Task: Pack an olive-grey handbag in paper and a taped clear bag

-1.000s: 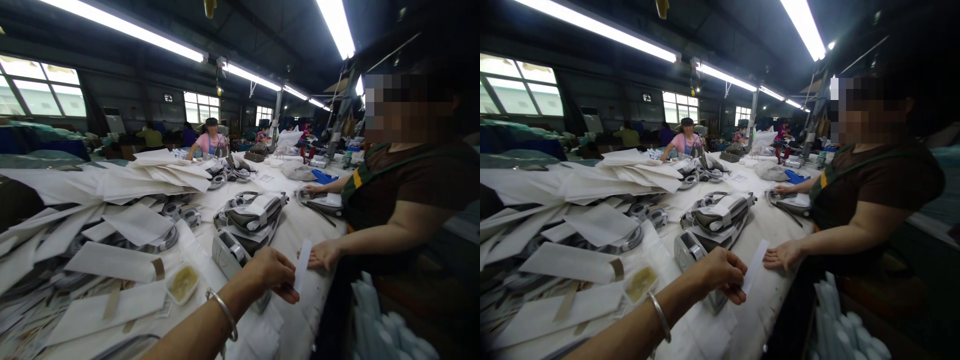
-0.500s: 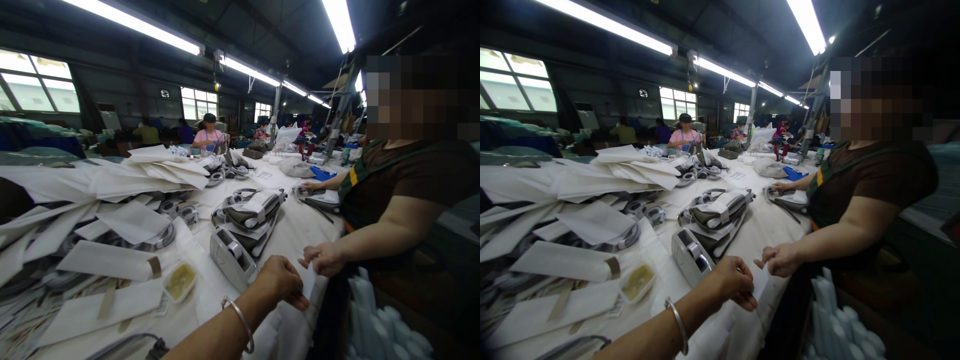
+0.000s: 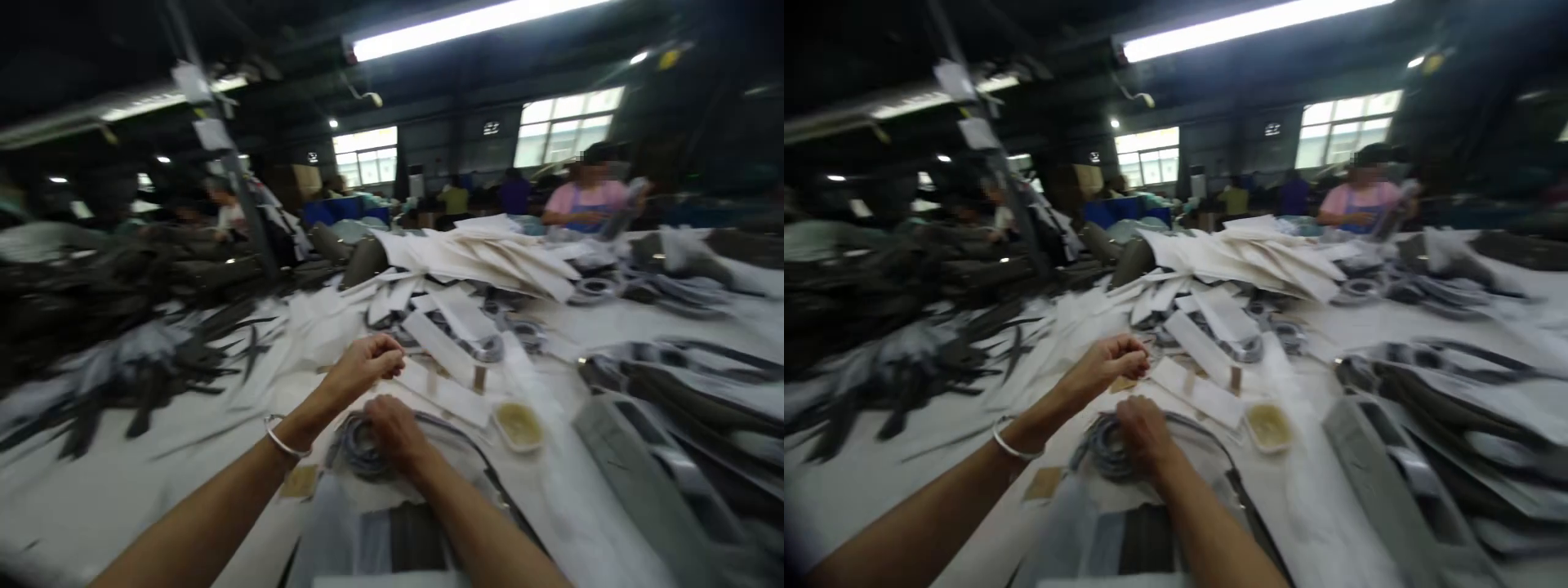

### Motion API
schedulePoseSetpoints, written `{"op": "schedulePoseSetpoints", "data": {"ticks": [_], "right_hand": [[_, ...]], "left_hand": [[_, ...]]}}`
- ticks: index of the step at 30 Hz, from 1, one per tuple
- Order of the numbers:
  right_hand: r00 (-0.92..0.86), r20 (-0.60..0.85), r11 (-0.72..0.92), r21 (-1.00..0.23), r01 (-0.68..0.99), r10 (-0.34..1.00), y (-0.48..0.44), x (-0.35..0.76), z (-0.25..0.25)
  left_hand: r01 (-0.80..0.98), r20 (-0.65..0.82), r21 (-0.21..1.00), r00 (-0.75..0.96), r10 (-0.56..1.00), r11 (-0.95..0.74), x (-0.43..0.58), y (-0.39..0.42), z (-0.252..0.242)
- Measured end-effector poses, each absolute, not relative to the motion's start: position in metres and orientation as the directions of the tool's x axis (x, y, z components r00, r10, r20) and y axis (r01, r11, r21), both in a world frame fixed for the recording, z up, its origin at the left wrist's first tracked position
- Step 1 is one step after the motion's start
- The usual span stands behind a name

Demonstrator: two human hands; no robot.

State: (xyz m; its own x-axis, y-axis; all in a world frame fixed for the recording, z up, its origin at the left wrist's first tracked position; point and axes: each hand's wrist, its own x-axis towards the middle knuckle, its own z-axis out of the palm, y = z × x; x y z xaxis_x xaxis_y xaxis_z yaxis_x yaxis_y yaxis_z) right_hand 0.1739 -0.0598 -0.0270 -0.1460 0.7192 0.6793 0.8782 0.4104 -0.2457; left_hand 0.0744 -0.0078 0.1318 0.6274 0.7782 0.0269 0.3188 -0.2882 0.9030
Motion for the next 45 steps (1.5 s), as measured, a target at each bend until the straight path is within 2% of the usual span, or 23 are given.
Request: {"op": "schedulePoseSetpoints", "data": {"ticks": [1, 3, 5, 8, 11, 17, 21, 25, 31, 38, 45], "right_hand": [[-0.189, 0.681, 0.463, -0.245, 0.852, 0.708, -0.051, 0.162, -0.030], [-0.250, 0.681, 0.528, -0.235, 0.816, 0.689, -0.043, 0.154, -0.032], [-0.297, 0.680, 0.568, -0.212, 0.795, 0.670, -0.043, 0.161, -0.028], [-0.362, 0.681, 0.613, -0.163, 0.773, 0.637, -0.049, 0.170, -0.017], [-0.409, 0.679, 0.645, -0.125, 0.754, 0.610, -0.053, 0.169, -0.007], [-0.459, 0.685, 0.694, -0.094, 0.714, 0.565, -0.056, 0.167, 0.009], [-0.512, 0.663, 0.705, -0.034, 0.708, 0.546, -0.060, 0.163, 0.017], [-0.523, 0.647, 0.692, -0.009, 0.722, 0.555, -0.061, 0.160, 0.018], [-0.508, 0.645, 0.686, -0.033, 0.727, 0.570, -0.059, 0.160, 0.012], [-0.493, 0.658, 0.703, -0.078, 0.707, 0.569, -0.057, 0.161, 0.011], [-0.523, 0.598, 0.733, -0.167, 0.660, 0.608, -0.060, 0.163, 0.012]], "left_hand": [[0.401, 0.054, 0.872, 0.494, 0.868, -0.282, 0.038, 0.004, 0.122], [0.509, 0.047, 0.836, 0.305, 0.951, -0.205, -0.020, 0.016, 0.095], [0.542, -0.053, 0.835, 0.250, 0.967, -0.094, -0.050, 0.018, 0.061], [0.484, -0.248, 0.873, 0.339, 0.908, 0.058, -0.053, 0.015, 0.018], [0.375, -0.334, 0.913, 0.457, 0.825, 0.162, -0.039, 0.017, -0.001], [0.142, -0.356, 0.927, 0.629, 0.691, 0.348, -0.016, 0.024, -0.008], [-0.025, -0.334, 0.868, 0.708, 0.622, 0.495, -0.004, 0.022, -0.012], [-0.100, -0.321, 0.813, 0.745, 0.585, 0.574, -0.005, 0.020, -0.015], [-0.062, -0.330, 0.833, 0.743, 0.583, 0.550, -0.006, 0.024, -0.017], [0.096, -0.300, 0.946, 0.620, 0.725, 0.309, 0.003, 0.031, -0.028], [0.200, -0.223, 0.971, 0.556, 0.801, 0.132, 0.004, 0.036, -0.023]]}}
